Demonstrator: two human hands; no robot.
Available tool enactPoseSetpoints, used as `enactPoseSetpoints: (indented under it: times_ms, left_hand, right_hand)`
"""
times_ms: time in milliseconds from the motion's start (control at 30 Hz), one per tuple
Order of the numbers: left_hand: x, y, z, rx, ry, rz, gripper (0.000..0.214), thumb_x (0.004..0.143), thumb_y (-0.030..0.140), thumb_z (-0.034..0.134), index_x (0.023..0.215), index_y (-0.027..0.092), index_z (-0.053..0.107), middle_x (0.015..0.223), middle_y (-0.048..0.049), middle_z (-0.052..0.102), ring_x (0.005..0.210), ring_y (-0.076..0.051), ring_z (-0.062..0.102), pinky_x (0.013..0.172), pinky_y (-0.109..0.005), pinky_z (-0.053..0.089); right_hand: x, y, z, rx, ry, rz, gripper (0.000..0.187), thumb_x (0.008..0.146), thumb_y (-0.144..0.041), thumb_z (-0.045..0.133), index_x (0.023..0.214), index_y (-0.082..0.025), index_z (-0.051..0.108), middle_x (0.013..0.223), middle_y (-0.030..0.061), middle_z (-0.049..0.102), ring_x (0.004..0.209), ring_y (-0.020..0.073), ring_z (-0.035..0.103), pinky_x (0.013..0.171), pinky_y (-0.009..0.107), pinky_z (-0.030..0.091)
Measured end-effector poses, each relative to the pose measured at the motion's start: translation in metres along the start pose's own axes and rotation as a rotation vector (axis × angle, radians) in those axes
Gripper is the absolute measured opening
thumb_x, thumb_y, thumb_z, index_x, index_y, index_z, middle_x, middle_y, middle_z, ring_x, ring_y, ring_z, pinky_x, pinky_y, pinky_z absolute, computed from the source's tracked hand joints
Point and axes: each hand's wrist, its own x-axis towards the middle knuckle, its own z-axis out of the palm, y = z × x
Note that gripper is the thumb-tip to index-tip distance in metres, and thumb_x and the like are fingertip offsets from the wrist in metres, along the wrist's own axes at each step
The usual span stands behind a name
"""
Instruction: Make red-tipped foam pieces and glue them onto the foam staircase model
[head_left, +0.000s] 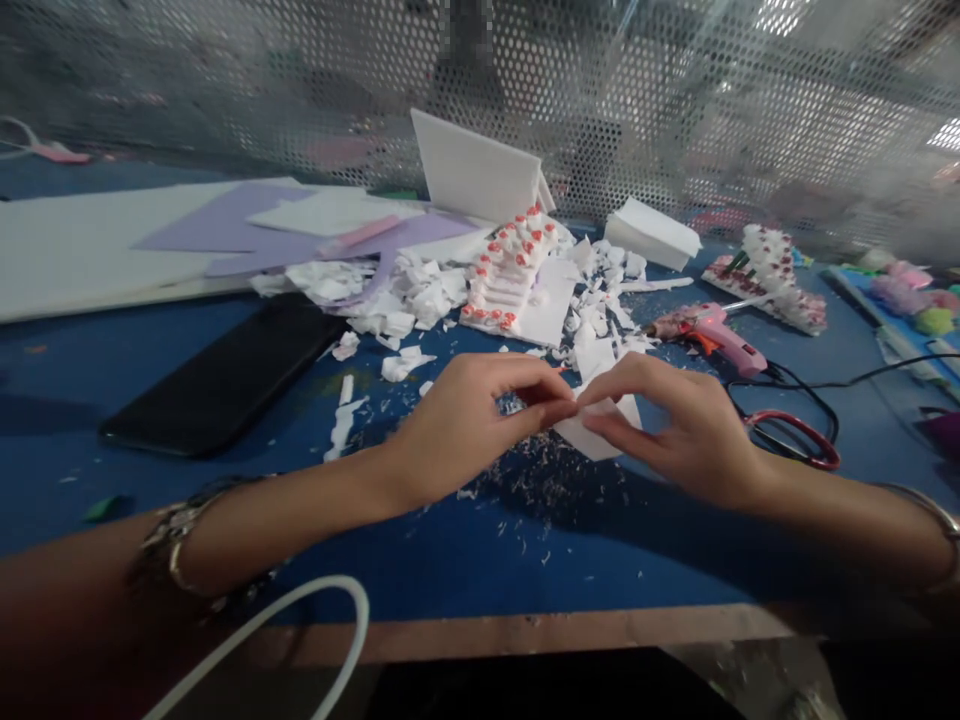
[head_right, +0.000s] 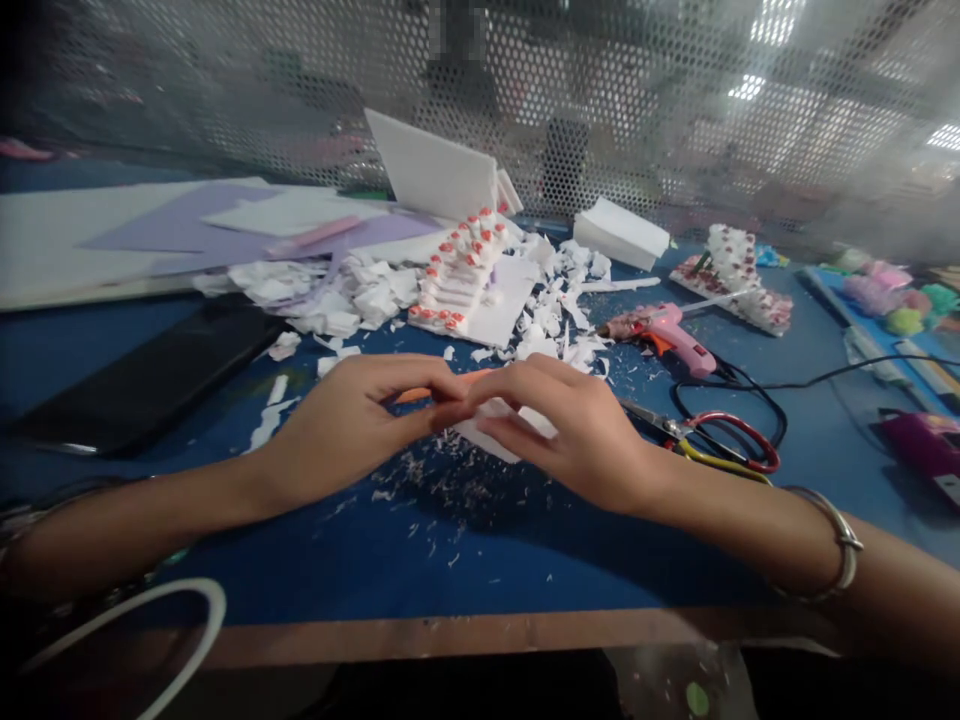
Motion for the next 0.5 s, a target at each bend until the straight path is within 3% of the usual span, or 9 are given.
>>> enactPoseSetpoints:
  times_ms: [200, 367, 500]
  left_hand:
    - [0.016, 0.006, -0.016, -0.157, 0.089, 0.003, 0.014, 0.081, 0.027, 0.057, 0.082, 0.017, 0.066, 0.076, 0.0006, 0.067, 0.071, -0.008, 0.060, 0.063, -0.016, 0.048]
    - [0.029, 0.001, -0.020, -0.328, 0.063, -0.052, 0.018, 0.081, 0.029, 0.056, 0.084, 0.013, 0.064, 0.077, -0.0026, 0.067, 0.071, -0.011, 0.061, 0.064, -0.020, 0.050]
    - [0.039, -0.002, -0.021, -0.318, 0.060, -0.042, 0.020, 0.082, 0.028, 0.053, 0.085, 0.012, 0.064, 0.074, -0.0019, 0.065, 0.066, -0.009, 0.058, 0.060, -0.020, 0.048]
  right_hand:
    - [0.030, -0.009, -0.018, -0.110, 0.067, -0.026, 0.009, 0.083, -0.021, 0.053, 0.086, -0.024, 0.060, 0.076, -0.0004, 0.064, 0.071, 0.0112, 0.059, 0.065, 0.025, 0.047]
    - [0.040, -0.003, -0.025, -0.184, 0.142, -0.140, 0.012, 0.081, -0.018, 0.056, 0.090, -0.023, 0.063, 0.082, 0.0029, 0.065, 0.076, 0.0125, 0.060, 0.068, 0.026, 0.049]
    - [0.043, 0.006, -0.029, -0.238, 0.183, -0.184, 0.015, 0.080, -0.016, 0.056, 0.091, -0.023, 0.065, 0.084, 0.0034, 0.065, 0.079, 0.0132, 0.061, 0.068, 0.026, 0.051]
